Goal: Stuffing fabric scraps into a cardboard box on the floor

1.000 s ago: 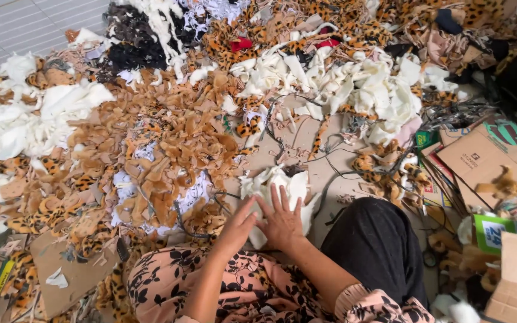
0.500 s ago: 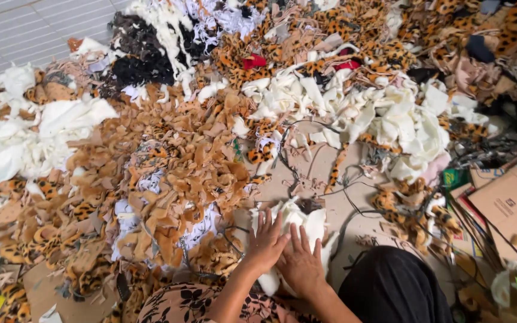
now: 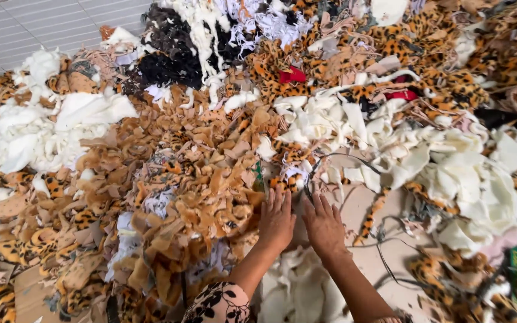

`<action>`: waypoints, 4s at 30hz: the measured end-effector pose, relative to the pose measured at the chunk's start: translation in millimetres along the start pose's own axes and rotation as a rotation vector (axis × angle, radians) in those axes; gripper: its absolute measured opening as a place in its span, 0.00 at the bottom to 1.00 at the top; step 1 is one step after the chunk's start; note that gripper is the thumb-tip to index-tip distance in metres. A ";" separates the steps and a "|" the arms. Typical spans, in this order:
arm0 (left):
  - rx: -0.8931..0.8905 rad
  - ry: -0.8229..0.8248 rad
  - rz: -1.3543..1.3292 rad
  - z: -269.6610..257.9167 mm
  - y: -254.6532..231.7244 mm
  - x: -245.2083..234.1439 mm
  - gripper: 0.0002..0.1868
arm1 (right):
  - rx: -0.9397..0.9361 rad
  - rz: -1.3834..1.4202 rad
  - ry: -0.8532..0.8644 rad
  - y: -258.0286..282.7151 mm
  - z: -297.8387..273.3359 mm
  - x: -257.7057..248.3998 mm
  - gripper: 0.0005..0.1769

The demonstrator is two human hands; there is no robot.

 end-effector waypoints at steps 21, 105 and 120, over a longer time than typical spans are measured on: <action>-0.522 0.215 -1.387 -47.7 34.6 -51.2 0.41 | 0.223 0.748 -0.126 57.0 -26.6 -34.3 0.18; -0.471 0.099 -1.440 -276.1 22.5 -85.2 0.30 | -0.387 1.007 -0.217 70.4 -128.4 -165.7 0.15; -0.504 0.146 -1.370 -289.9 42.1 15.9 0.28 | 0.211 0.241 0.256 72.4 -167.3 -92.7 0.28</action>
Point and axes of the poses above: each hand's wrist, its own z-axis towards the middle knuckle, its own x-axis out of the palm, y = z × x, the point moved 5 cm from there along z, towards the middle knuckle, and after that the axes turned 10 degrees about -y, right-handed, at the moved point
